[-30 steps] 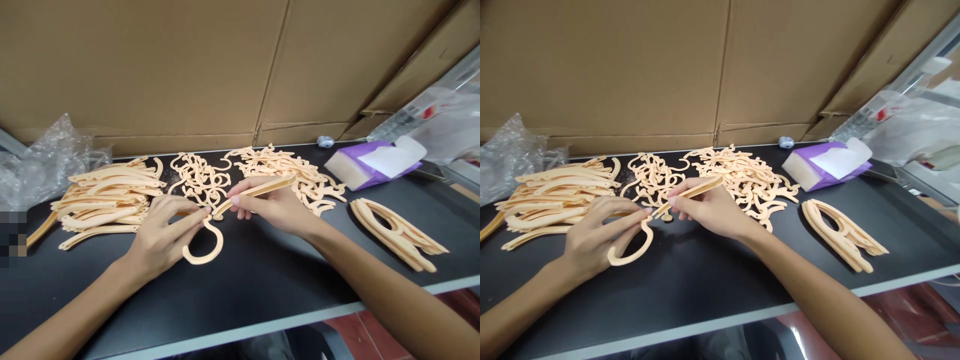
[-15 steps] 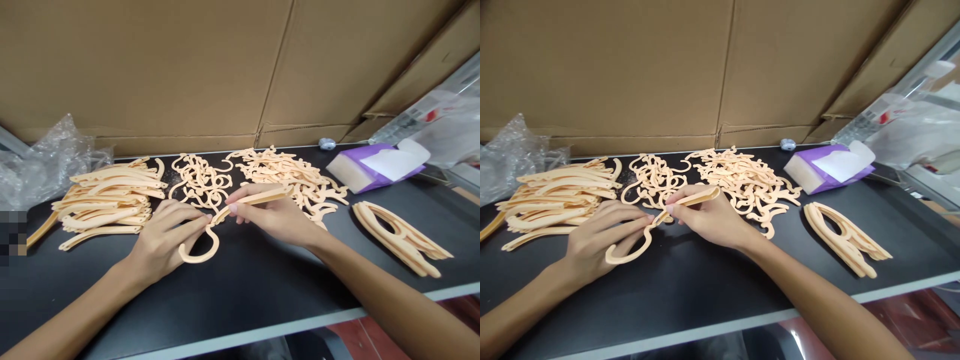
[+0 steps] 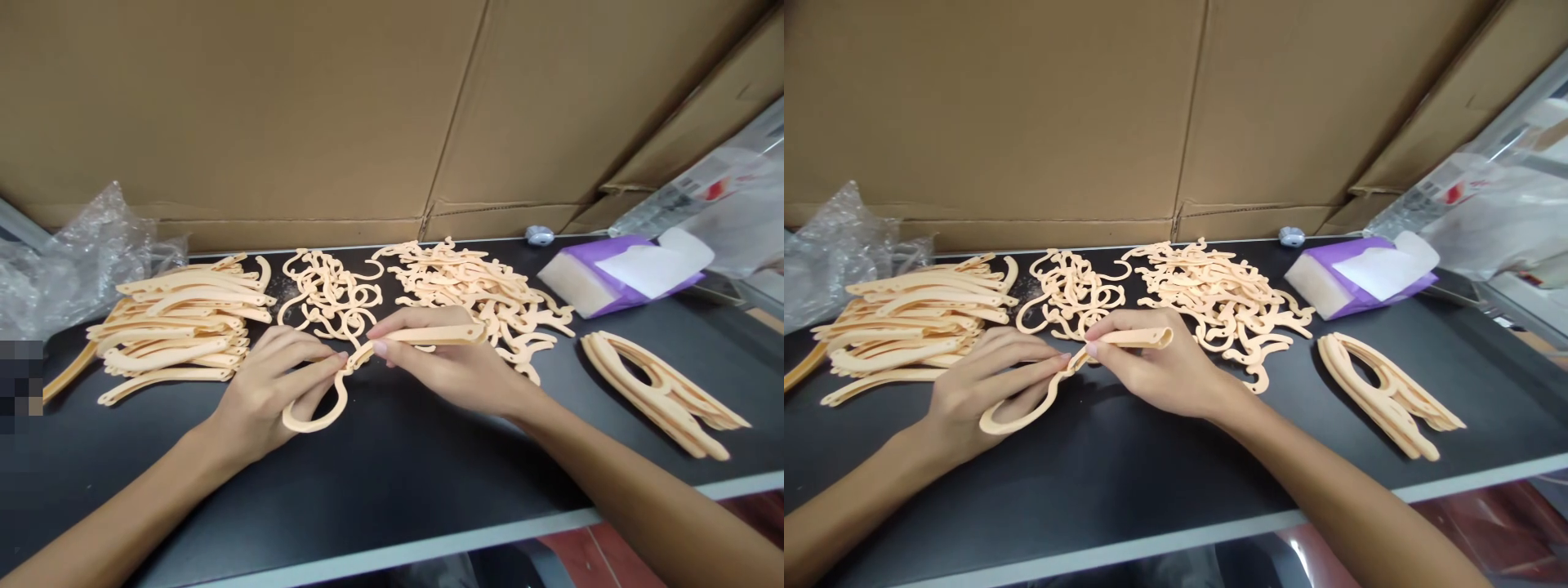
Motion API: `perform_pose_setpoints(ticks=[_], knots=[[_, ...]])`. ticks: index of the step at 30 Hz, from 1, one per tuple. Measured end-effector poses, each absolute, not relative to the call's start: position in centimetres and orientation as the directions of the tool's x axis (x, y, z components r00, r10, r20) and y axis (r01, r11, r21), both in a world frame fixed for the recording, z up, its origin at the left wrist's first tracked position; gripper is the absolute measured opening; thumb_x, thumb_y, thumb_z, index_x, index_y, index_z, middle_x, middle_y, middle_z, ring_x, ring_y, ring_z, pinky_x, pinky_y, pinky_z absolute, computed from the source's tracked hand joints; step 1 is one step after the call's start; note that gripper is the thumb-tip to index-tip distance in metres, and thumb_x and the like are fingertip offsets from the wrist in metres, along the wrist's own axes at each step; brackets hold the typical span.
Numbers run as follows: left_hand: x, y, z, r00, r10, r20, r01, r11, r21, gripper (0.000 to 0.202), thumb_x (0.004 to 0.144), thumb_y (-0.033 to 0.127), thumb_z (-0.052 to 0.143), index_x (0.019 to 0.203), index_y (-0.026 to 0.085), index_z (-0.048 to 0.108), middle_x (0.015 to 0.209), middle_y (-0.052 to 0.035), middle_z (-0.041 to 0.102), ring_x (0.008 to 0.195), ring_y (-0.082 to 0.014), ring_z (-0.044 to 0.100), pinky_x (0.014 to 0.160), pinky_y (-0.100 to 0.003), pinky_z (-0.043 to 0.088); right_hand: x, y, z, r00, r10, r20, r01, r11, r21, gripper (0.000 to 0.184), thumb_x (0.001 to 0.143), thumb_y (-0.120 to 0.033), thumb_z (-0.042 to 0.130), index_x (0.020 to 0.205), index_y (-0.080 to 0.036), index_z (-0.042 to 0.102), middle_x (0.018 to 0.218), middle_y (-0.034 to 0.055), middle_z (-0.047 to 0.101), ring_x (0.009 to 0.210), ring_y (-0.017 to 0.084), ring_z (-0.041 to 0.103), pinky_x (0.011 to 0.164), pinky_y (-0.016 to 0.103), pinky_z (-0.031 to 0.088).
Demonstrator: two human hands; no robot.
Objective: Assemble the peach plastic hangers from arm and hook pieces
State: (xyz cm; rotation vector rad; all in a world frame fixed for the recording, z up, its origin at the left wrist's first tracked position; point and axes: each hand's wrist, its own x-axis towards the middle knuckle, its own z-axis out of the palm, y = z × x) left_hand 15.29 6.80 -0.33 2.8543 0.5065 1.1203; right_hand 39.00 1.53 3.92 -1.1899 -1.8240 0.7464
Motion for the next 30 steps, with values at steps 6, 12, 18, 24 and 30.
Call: perform_pose_setpoints(ticks=[6, 12, 18, 24, 30], knots=[[15.5, 6.8, -0.3, 0.696, 0.304, 0.65, 0.281, -0.949, 0.143, 0.017, 0.087, 0.009, 0.067, 0.101, 0.019, 0.07, 0.091, -0.0053, 0.074, 0.082, -0.0182, 0.067, 0.078, -0.036, 0.051, 38.7, 1.5, 3.1, -0.257, 0.885, 0.388, 0.501, 0.465, -0.73, 0.014, 0.092, -0.019, 0.06, 0.091, -0.017, 0.073, 0.087, 0.004, 0.077, 0.076, 0.015, 0.07, 0.068, 0.026, 0.051], [15.5, 6.6, -0.4, 0.702, 0.298, 0.647, 0.298, -0.948, 0.113, 0.018, 0.087, 0.007, 0.067, 0.102, 0.016, 0.069, 0.092, -0.0064, 0.073, 0.082, -0.0187, 0.066, 0.076, -0.035, 0.05, 38.6, 1.6, 2.8, -0.262, 0.847, 0.462, 0.491, 0.529, -0.692, 0.011, 0.091, -0.014, 0.061, 0.09, -0.015, 0.072, 0.083, 0.0036, 0.076, 0.073, 0.012, 0.069, 0.067, 0.023, 0.052], [15.5, 6.5, -0.6, 0.724, 0.313, 0.615, 0.322, -0.941, 0.1, 0.018, 0.087, 0.006, 0.066, 0.102, 0.016, 0.067, 0.093, -0.0068, 0.072, 0.083, -0.0192, 0.064, 0.075, -0.036, 0.049, 38.8, 1.5, 2.5, -0.33, 0.779, 0.533, 0.502, 0.623, -0.6, 0.012, 0.092, -0.013, 0.059, 0.094, -0.014, 0.071, 0.085, 0.005, 0.076, 0.074, 0.012, 0.069, 0.07, 0.023, 0.053], [15.6, 6.2, -0.5, 0.71, 0.303, 0.635, 0.316, -0.944, 0.097, 0.02, 0.087, 0.005, 0.065, 0.104, 0.014, 0.066, 0.094, -0.0084, 0.071, 0.084, -0.0202, 0.063, 0.076, -0.037, 0.05, 38.8, 1.2, 2.4, -0.408, 0.683, 0.606, 0.52, 0.719, -0.46, 0.014, 0.094, -0.012, 0.056, 0.1, -0.012, 0.069, 0.09, 0.0091, 0.077, 0.079, 0.017, 0.071, 0.072, 0.029, 0.055], [15.9, 5.9, -0.2, 0.685, 0.272, 0.676, 0.322, -0.945, 0.055, 0.021, 0.087, 0.005, 0.065, 0.105, 0.015, 0.066, 0.094, -0.009, 0.072, 0.085, -0.0209, 0.064, 0.076, -0.038, 0.05, 38.8, 0.8, 3.0, -0.418, 0.64, 0.645, 0.543, 0.745, -0.388, 0.014, 0.094, -0.01, 0.055, 0.095, -0.01, 0.069, 0.085, 0.0103, 0.076, 0.075, 0.018, 0.07, 0.07, 0.03, 0.055]])
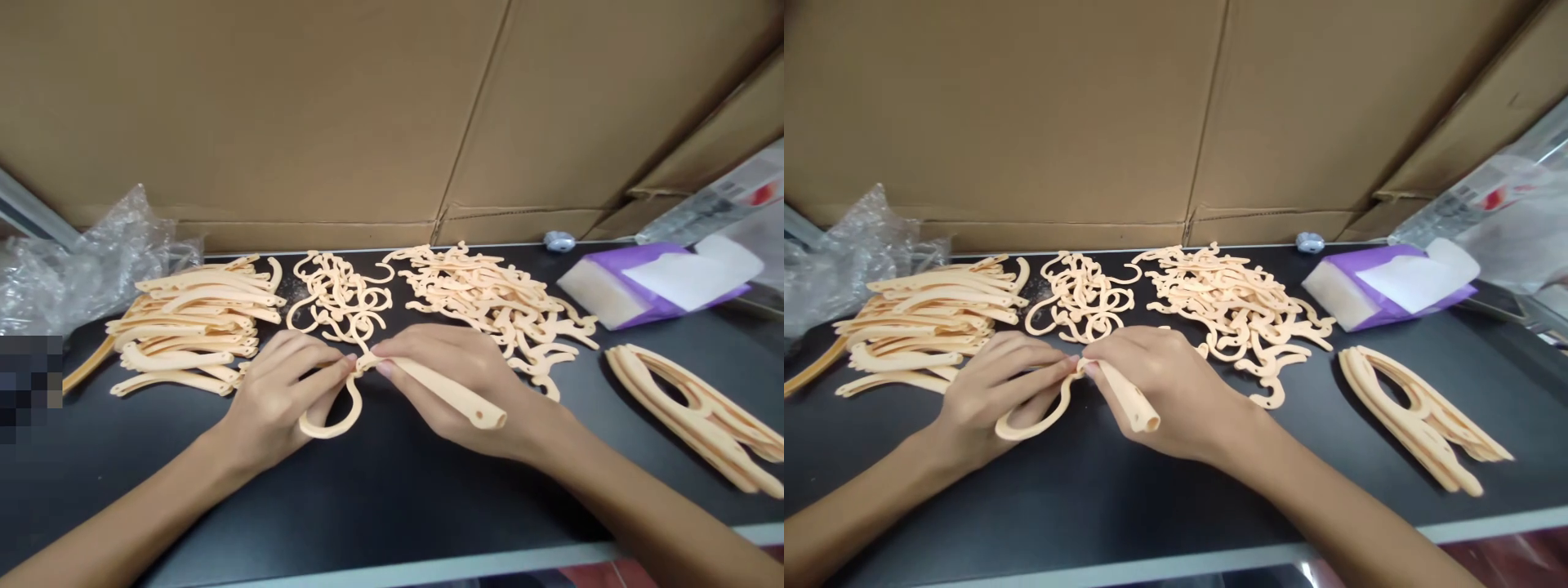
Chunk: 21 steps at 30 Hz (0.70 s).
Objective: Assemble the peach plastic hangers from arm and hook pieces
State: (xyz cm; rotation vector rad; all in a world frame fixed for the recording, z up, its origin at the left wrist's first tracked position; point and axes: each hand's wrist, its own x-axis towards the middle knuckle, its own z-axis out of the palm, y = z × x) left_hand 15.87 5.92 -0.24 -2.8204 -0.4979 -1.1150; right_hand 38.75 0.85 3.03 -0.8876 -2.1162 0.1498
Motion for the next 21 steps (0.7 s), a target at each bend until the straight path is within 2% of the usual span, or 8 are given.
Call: perform_pose_setpoints(ticks=[6, 11, 21], knots=[[15.7, 6.1, -0.1, 0.686, 0.275, 0.674, 0.339, -0.94, 0.038, 0.026, 0.086, 0.006, 0.067, 0.109, 0.017, 0.066, 0.098, -0.0078, 0.072, 0.087, -0.0207, 0.065, 0.077, -0.038, 0.05, 39.1, 0.9, 3.4, -0.43, 0.653, 0.623, 0.521, 0.744, -0.419, 0.013, 0.094, -0.01, 0.056, 0.097, -0.008, 0.069, 0.086, 0.0096, 0.075, 0.076, 0.017, 0.068, 0.071, 0.03, 0.053], [15.4, 6.0, -0.1, 0.685, 0.274, 0.675, 0.336, -0.941, 0.041, 0.03, 0.085, 0.009, 0.069, 0.113, 0.019, 0.066, 0.1, -0.0072, 0.072, 0.089, -0.0212, 0.065, 0.078, -0.039, 0.051, 39.3, 0.9, 3.4, -0.468, 0.615, 0.634, 0.475, 0.781, -0.406, 0.013, 0.093, -0.008, 0.056, 0.099, -0.01, 0.067, 0.09, 0.0092, 0.075, 0.078, 0.016, 0.066, 0.072, 0.03, 0.053], [15.9, 5.4, 1.1, 0.658, 0.308, 0.687, 0.348, -0.934, 0.085, 0.03, 0.082, 0.004, 0.071, 0.109, 0.017, 0.067, 0.09, -0.0078, 0.07, 0.078, -0.0208, 0.063, 0.069, -0.04, 0.048, 39.2, 0.8, 4.0, -0.433, 0.645, 0.629, 0.504, 0.752, -0.424, 0.014, 0.095, -0.01, 0.055, 0.098, -0.011, 0.068, 0.087, 0.0077, 0.076, 0.077, 0.015, 0.067, 0.071, 0.028, 0.055]])
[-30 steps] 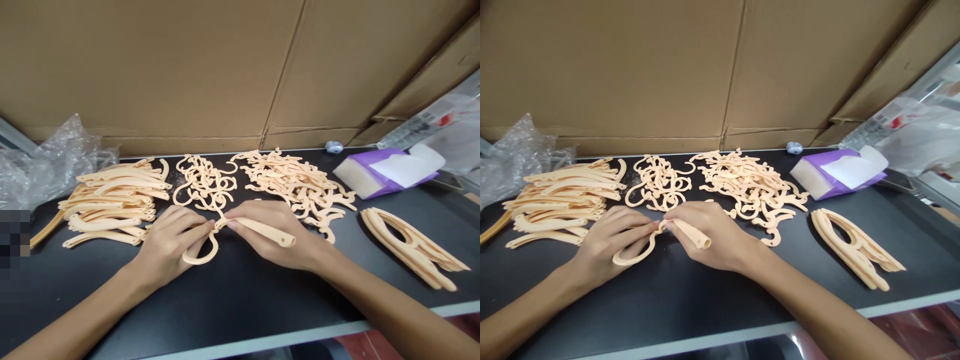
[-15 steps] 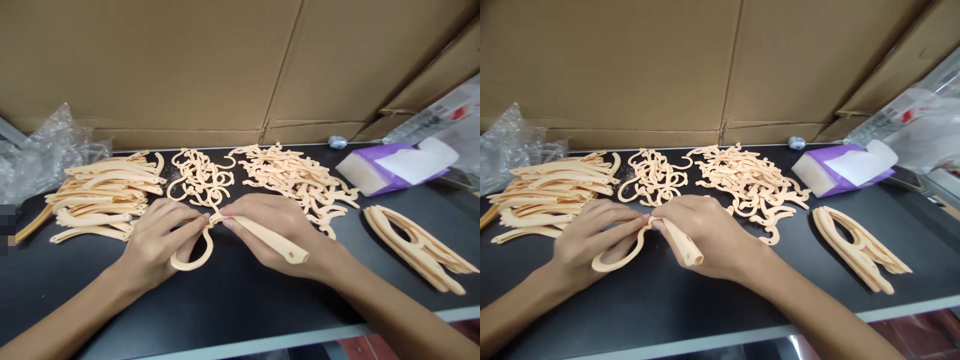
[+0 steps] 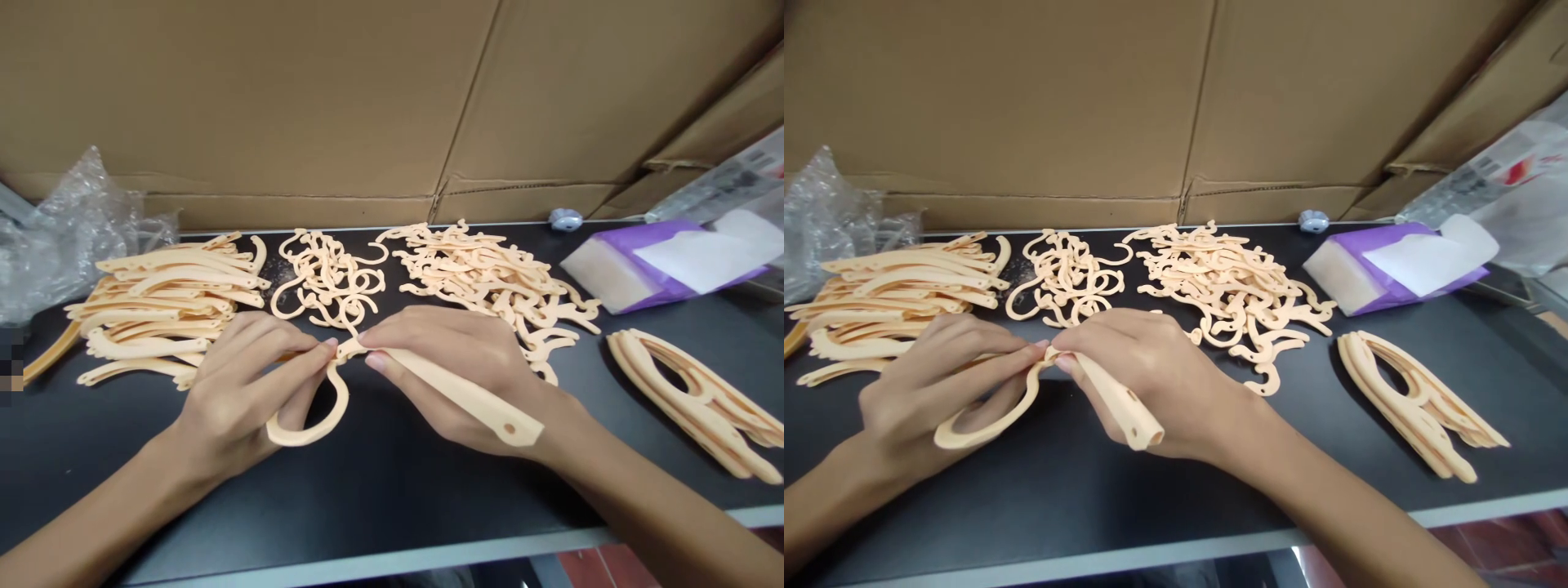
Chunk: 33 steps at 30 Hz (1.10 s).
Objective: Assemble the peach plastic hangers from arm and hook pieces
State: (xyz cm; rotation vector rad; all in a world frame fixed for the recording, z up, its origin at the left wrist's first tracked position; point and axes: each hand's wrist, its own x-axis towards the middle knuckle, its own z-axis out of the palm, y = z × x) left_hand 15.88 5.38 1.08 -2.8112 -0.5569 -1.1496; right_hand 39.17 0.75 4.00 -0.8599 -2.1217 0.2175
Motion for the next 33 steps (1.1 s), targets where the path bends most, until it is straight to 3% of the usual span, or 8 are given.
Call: perform_pose_setpoints(ticks=[8, 13, 17, 20, 24, 27, 30, 33], knots=[[16.2, 5.0, 1.5, 0.662, 0.36, 0.657, 0.385, -0.916, 0.114, 0.027, 0.087, 0.008, 0.065, 0.109, 0.024, 0.064, 0.085, -0.0025, 0.068, 0.072, -0.0175, 0.061, 0.066, -0.037, 0.048, 38.7, 0.9, 3.1, -0.311, 0.749, 0.585, 0.529, 0.647, -0.549, 0.014, 0.093, -0.013, 0.057, 0.092, -0.018, 0.07, 0.085, 0.0022, 0.077, 0.073, 0.012, 0.071, 0.068, 0.023, 0.054], [16.3, 5.1, 1.8, 0.663, 0.36, 0.657, 0.396, -0.913, 0.1, 0.023, 0.087, 0.009, 0.065, 0.107, 0.021, 0.066, 0.083, -0.0034, 0.069, 0.071, -0.0174, 0.061, 0.065, -0.036, 0.048, 38.2, 0.9, 2.4, -0.22, 0.821, 0.527, 0.529, 0.554, -0.643, 0.014, 0.089, -0.014, 0.06, 0.081, -0.017, 0.071, 0.073, 0.0001, 0.075, 0.062, 0.01, 0.066, 0.058, 0.021, 0.049], [16.3, 5.4, 1.9, 0.694, 0.359, 0.624, 0.376, -0.92, 0.111, 0.018, 0.087, 0.008, 0.065, 0.103, 0.017, 0.066, 0.081, -0.004, 0.069, 0.07, -0.0163, 0.061, 0.066, -0.033, 0.049, 37.9, 1.2, 2.3, -0.174, 0.881, 0.439, 0.445, 0.468, -0.763, 0.016, 0.086, -0.012, 0.059, 0.075, -0.016, 0.07, 0.064, -0.0007, 0.07, 0.056, 0.009, 0.061, 0.054, 0.02, 0.045], [16.4, 5.3, 2.0, 0.665, 0.383, 0.641, 0.386, -0.911, 0.144, 0.018, 0.086, 0.008, 0.067, 0.101, 0.017, 0.068, 0.082, -0.0039, 0.07, 0.072, -0.0158, 0.063, 0.069, -0.032, 0.05, 37.9, 1.7, 2.3, -0.102, 0.961, 0.257, 0.23, 0.274, -0.934, 0.016, 0.085, -0.02, 0.063, 0.07, -0.016, 0.068, 0.062, -0.0007, 0.067, 0.056, 0.01, 0.06, 0.052, 0.021, 0.045], [16.5, 4.9, 2.6, 0.566, 0.482, 0.668, 0.387, -0.872, 0.301, 0.013, 0.085, 0.011, 0.07, 0.094, 0.019, 0.071, 0.081, -0.0013, 0.073, 0.072, -0.0136, 0.066, 0.069, -0.028, 0.051, 38.0, 2.5, 2.3, -0.136, 0.991, -0.002, -0.171, -0.026, -0.985, 0.017, 0.077, -0.029, 0.072, 0.07, -0.015, 0.067, 0.062, 0.0013, 0.069, 0.051, 0.012, 0.061, 0.05, 0.023, 0.045], [16.4, 4.7, 3.3, 0.505, 0.61, 0.611, 0.412, -0.792, 0.45, 0.003, 0.084, 0.017, 0.073, 0.084, 0.019, 0.071, 0.081, -0.0001, 0.074, 0.069, -0.0124, 0.067, 0.065, -0.024, 0.052, 38.6, 3.1, 2.7, -0.103, 0.988, -0.114, -0.268, -0.138, -0.953, 0.021, 0.071, -0.034, 0.077, 0.071, -0.014, 0.069, 0.06, 0.0028, 0.069, 0.05, 0.012, 0.06, 0.049, 0.023, 0.043], [16.2, 4.9, 3.6, 0.433, 0.701, 0.566, 0.406, -0.713, 0.572, 0.005, 0.083, 0.022, 0.073, 0.081, 0.019, 0.07, 0.078, 0.0011, 0.073, 0.067, -0.0126, 0.066, 0.067, -0.025, 0.054, 39.9, 3.9, 3.2, 0.084, 0.988, -0.129, -0.301, -0.098, -0.948, 0.022, 0.068, -0.035, 0.078, 0.072, -0.015, 0.07, 0.062, 0.0027, 0.068, 0.054, 0.013, 0.06, 0.048, 0.023, 0.041], [16.0, 5.4, 3.5, 0.36, 0.748, 0.557, 0.358, -0.663, 0.658, 0.003, 0.084, 0.022, 0.073, 0.084, 0.02, 0.071, 0.077, 0.0015, 0.072, 0.07, -0.0133, 0.067, 0.069, -0.025, 0.056, 41.4, 4.6, 3.4, 0.314, 0.949, -0.026, -0.192, 0.036, -0.981, 0.016, 0.065, -0.026, 0.078, 0.075, -0.017, 0.07, 0.071, 0.0017, 0.069, 0.064, 0.013, 0.062, 0.052, 0.023, 0.042]])
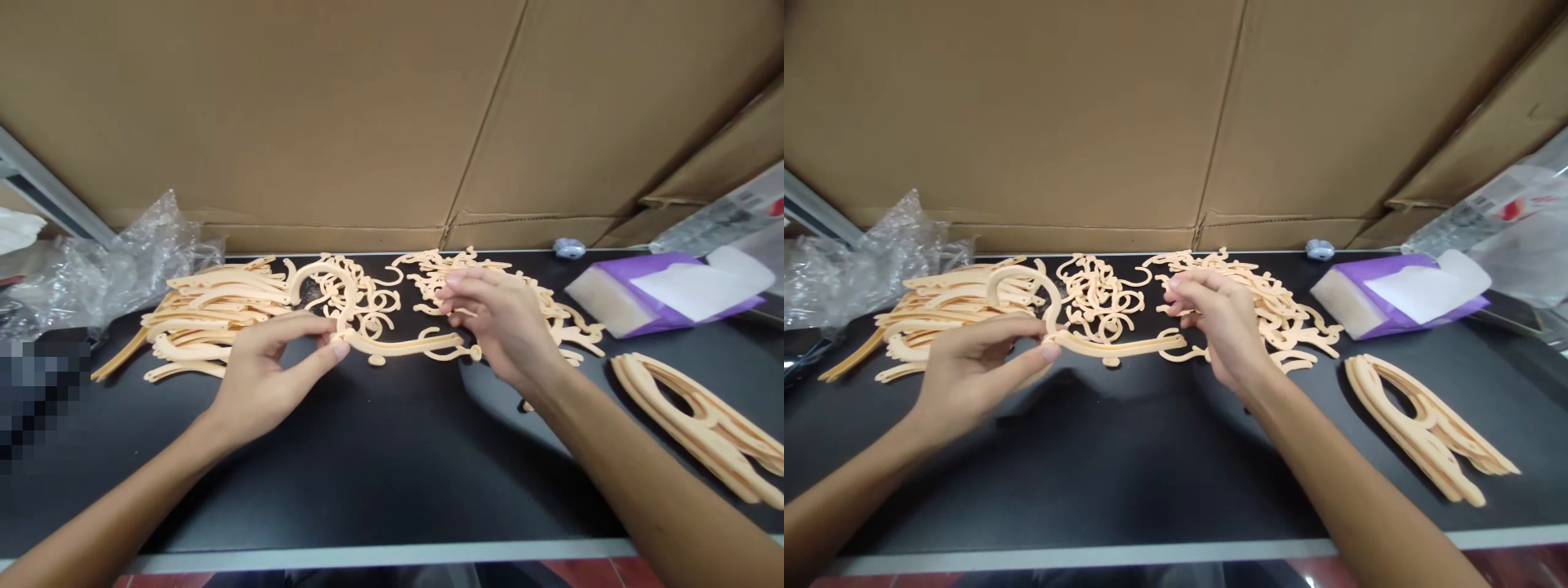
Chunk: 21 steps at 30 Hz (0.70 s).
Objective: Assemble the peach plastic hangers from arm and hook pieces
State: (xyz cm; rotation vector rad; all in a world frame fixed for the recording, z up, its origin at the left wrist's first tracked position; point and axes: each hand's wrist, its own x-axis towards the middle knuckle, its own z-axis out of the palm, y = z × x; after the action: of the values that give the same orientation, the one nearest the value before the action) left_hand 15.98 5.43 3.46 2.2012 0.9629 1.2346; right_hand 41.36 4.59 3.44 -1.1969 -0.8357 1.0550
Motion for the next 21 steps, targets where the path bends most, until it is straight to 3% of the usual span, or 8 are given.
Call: perform_pose_setpoints(ticks=[2, 5, 9, 14, 16, 18, 21], knots=[[15.9, 5.7, 3.5, 0.356, 0.77, 0.529, 0.337, -0.634, 0.696, 0.004, 0.084, 0.023, 0.072, 0.084, 0.02, 0.07, 0.077, 0.001, 0.072, 0.07, -0.0134, 0.067, 0.067, -0.025, 0.056, 42.0, 4.8, 3.5, 0.397, 0.913, 0.091, -0.047, 0.119, -0.992, 0.013, 0.065, -0.022, 0.078, 0.075, -0.019, 0.07, 0.073, 0.0009, 0.068, 0.067, 0.013, 0.062, 0.056, 0.024, 0.044], [16.1, 5.6, 3.8, 0.438, 0.81, 0.389, 0.316, -0.545, 0.777, 0.01, 0.086, 0.027, 0.069, 0.088, 0.018, 0.07, 0.075, -0.001, 0.072, 0.065, -0.014, 0.066, 0.06, -0.024, 0.054, 42.6, 4.9, 3.5, 0.385, 0.895, 0.224, 0.12, 0.192, -0.974, 0.008, 0.069, -0.023, 0.074, 0.074, -0.019, 0.07, 0.072, 0.0011, 0.068, 0.068, 0.014, 0.062, 0.061, 0.028, 0.048], [17.0, 4.5, 3.8, 0.569, 0.804, 0.173, 0.32, -0.411, 0.854, 0.011, 0.085, 0.029, 0.069, 0.088, 0.018, 0.068, 0.072, -0.0004, 0.068, 0.064, -0.0126, 0.063, 0.059, -0.022, 0.052, 43.2, 4.9, 3.9, 0.317, 0.905, 0.284, 0.239, 0.214, -0.947, 0.003, 0.072, -0.022, 0.072, 0.072, -0.019, 0.071, 0.07, 0.0022, 0.07, 0.07, 0.017, 0.065, 0.066, 0.032, 0.051], [17.6, 3.8, 2.8, 0.607, 0.79, 0.081, 0.423, -0.408, 0.809, 0.017, 0.086, 0.029, 0.066, 0.073, 0.019, 0.059, 0.068, 0.0031, 0.063, 0.063, -0.01, 0.059, 0.059, -0.019, 0.049, 44.5, 4.7, 5.0, 0.253, 0.919, 0.302, 0.493, 0.147, -0.858, 0.007, 0.074, -0.021, 0.071, 0.067, -0.021, 0.071, 0.07, 0.0024, 0.072, 0.067, 0.018, 0.065, 0.061, 0.032, 0.048], [17.4, 3.9, 2.5, 0.617, 0.785, 0.063, 0.482, -0.439, 0.758, 0.017, 0.085, 0.029, 0.065, 0.072, 0.02, 0.06, 0.066, 0.0036, 0.063, 0.062, -0.0104, 0.059, 0.057, -0.02, 0.047, 45.0, 4.4, 5.3, 0.11, 0.963, 0.248, 0.645, 0.121, -0.755, 0.01, 0.075, -0.02, 0.068, 0.065, -0.021, 0.071, 0.068, 0.0011, 0.071, 0.064, 0.017, 0.064, 0.059, 0.03, 0.046], [17.1, 4.1, 2.5, 0.633, 0.773, 0.035, 0.53, -0.466, 0.708, 0.016, 0.085, 0.03, 0.064, 0.072, 0.02, 0.06, 0.065, 0.0037, 0.064, 0.06, -0.011, 0.059, 0.054, -0.02, 0.046, 45.4, 4.1, 5.4, -0.048, 0.993, 0.104, 0.747, 0.105, -0.656, 0.01, 0.074, -0.02, 0.069, 0.065, -0.021, 0.072, 0.063, -0.0007, 0.07, 0.06, 0.016, 0.063, 0.056, 0.029, 0.044], [16.8, 4.0, 2.8, 0.656, 0.754, -0.017, 0.58, -0.49, 0.651, 0.016, 0.085, 0.029, 0.061, 0.071, 0.02, 0.059, 0.061, 0.0042, 0.063, 0.055, -0.0108, 0.058, 0.049, -0.02, 0.042, 45.5, 3.9, 5.2, -0.152, 0.985, -0.08, 0.836, 0.085, -0.541, 0.003, 0.07, -0.021, 0.073, 0.072, -0.021, 0.076, 0.061, -0.0023, 0.069, 0.055, 0.014, 0.06, 0.052, 0.027, 0.04]])
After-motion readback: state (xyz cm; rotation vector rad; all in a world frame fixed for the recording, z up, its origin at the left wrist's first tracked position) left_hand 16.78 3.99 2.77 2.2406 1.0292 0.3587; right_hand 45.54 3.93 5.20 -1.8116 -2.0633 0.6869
